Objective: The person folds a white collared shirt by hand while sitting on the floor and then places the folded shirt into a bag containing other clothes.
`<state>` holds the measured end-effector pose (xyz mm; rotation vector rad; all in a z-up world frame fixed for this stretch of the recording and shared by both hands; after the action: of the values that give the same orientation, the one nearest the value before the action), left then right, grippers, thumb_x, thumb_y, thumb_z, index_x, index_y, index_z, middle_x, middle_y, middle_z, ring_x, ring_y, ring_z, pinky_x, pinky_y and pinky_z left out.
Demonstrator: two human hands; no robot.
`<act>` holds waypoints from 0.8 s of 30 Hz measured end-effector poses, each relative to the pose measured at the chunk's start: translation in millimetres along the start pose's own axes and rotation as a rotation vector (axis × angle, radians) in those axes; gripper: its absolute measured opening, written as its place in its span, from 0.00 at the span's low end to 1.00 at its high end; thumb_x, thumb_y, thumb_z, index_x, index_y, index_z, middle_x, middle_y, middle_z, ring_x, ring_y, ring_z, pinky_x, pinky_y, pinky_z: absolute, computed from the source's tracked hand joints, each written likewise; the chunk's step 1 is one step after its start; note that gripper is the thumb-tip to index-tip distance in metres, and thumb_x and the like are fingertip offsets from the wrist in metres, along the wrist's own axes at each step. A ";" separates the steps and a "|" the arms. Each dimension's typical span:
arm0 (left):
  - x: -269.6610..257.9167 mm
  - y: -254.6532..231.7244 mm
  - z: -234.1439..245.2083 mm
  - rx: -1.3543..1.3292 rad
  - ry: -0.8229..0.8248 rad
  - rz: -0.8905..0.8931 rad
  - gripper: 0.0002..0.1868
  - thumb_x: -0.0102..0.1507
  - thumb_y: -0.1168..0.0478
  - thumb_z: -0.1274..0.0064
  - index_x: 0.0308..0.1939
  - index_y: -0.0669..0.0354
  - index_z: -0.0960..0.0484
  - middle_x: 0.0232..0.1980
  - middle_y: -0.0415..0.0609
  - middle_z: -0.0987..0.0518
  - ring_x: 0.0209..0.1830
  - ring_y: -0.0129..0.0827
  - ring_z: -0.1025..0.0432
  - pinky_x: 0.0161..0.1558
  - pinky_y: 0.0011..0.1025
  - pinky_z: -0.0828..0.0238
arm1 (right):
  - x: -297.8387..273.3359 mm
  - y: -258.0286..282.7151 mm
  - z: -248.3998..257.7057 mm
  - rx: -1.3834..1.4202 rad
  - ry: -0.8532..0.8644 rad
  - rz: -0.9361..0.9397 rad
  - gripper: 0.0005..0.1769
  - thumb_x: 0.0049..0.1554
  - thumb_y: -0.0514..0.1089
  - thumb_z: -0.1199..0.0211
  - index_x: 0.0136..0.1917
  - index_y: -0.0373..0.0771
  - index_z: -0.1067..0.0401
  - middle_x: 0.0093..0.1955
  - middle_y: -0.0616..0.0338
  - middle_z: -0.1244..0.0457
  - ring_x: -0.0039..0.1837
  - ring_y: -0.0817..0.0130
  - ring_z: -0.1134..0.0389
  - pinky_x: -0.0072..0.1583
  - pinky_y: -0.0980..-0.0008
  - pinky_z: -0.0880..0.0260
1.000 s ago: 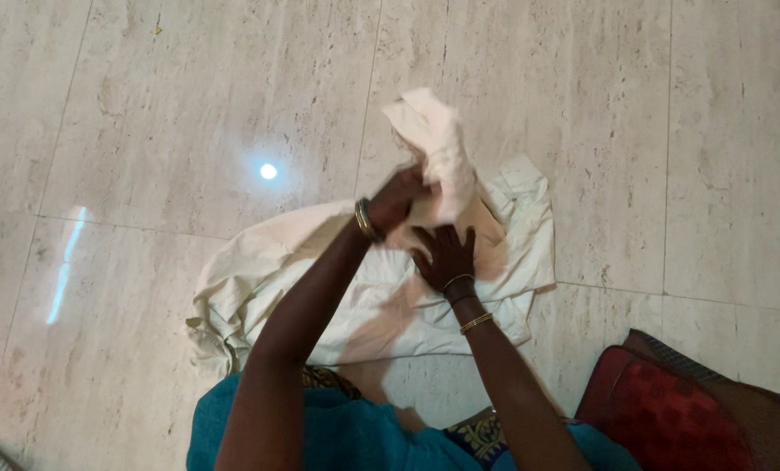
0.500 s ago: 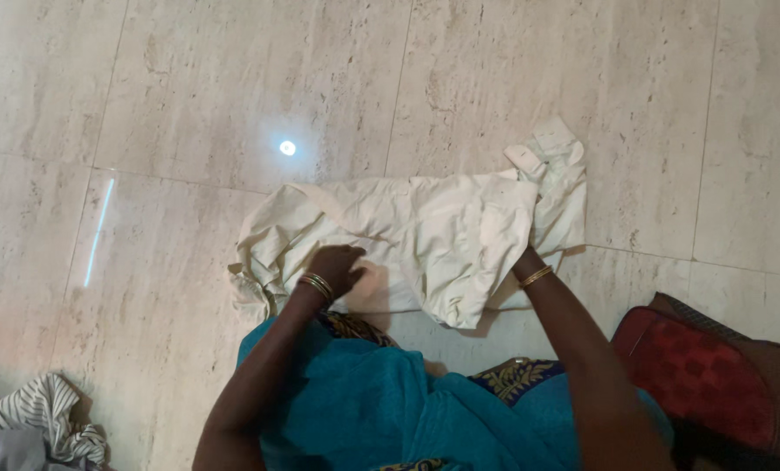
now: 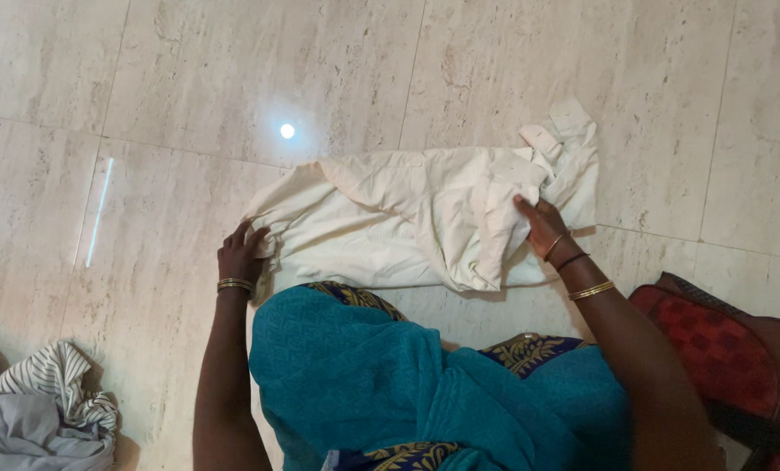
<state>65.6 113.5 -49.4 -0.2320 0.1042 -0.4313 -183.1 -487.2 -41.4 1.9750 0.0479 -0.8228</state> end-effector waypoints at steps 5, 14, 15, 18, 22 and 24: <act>5.9 29.7 13.1 0.267 0.085 -0.084 0.32 0.46 0.55 0.31 0.56 0.34 0.18 0.74 0.36 0.30 0.72 0.39 0.35 0.66 0.46 0.38 | -14.4 114.9 67.6 0.259 -0.085 0.410 0.27 0.67 0.55 0.40 0.72 0.39 0.39 0.70 0.51 0.37 0.72 0.56 0.33 0.73 0.53 0.30; 10.2 25.2 39.2 0.141 -0.124 -0.146 0.18 0.53 0.54 0.34 0.46 0.48 0.17 0.64 0.44 0.20 0.62 0.41 0.27 0.57 0.47 0.31 | -60.6 169.5 223.8 0.540 -0.032 0.770 0.41 0.69 0.62 0.34 0.84 0.37 0.41 0.75 0.53 0.39 0.77 0.56 0.37 0.78 0.55 0.39; 9.1 21.3 42.2 0.171 -0.151 -0.191 0.18 0.50 0.59 0.39 0.44 0.49 0.17 0.63 0.45 0.19 0.59 0.42 0.24 0.56 0.44 0.28 | -59.1 161.7 233.9 0.568 -0.096 0.725 0.39 0.66 0.62 0.34 0.80 0.39 0.39 0.75 0.53 0.38 0.78 0.56 0.35 0.79 0.52 0.36; 1.9 37.2 54.3 -0.169 -0.282 0.057 0.21 0.55 0.73 0.60 0.44 0.52 0.16 0.58 0.46 0.15 0.49 0.39 0.22 0.55 0.39 0.26 | -68.0 165.0 247.0 0.584 -0.164 0.717 0.38 0.65 0.64 0.35 0.79 0.41 0.38 0.78 0.52 0.36 0.79 0.54 0.36 0.77 0.51 0.36; -7.3 64.3 74.9 -0.840 -0.629 0.192 0.21 0.54 0.75 0.64 0.42 0.62 0.17 0.43 0.52 0.17 0.44 0.34 0.24 0.53 0.31 0.26 | -107.6 189.4 210.0 0.527 -0.030 0.777 0.38 0.68 0.62 0.37 0.82 0.42 0.40 0.79 0.56 0.40 0.80 0.58 0.39 0.80 0.52 0.40; -19.3 85.5 79.8 -1.035 -0.764 0.350 0.15 0.58 0.77 0.66 0.36 0.66 0.22 0.42 0.50 0.17 0.41 0.30 0.26 0.50 0.28 0.24 | -136.3 209.1 174.0 0.314 0.023 0.827 0.38 0.68 0.63 0.38 0.82 0.45 0.42 0.79 0.60 0.43 0.81 0.61 0.42 0.82 0.51 0.45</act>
<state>94.4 213.1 8.0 -1.3553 -0.3955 0.1191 -305.7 -697.5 141.2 2.0218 -0.8717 -0.2638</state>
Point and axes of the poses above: each hand's wrist, its own x-axis towards the middle knuckle, its own z-axis out of the back of the hand, y = z × x, the point moved 7 cm from there along x, towards the middle knuckle
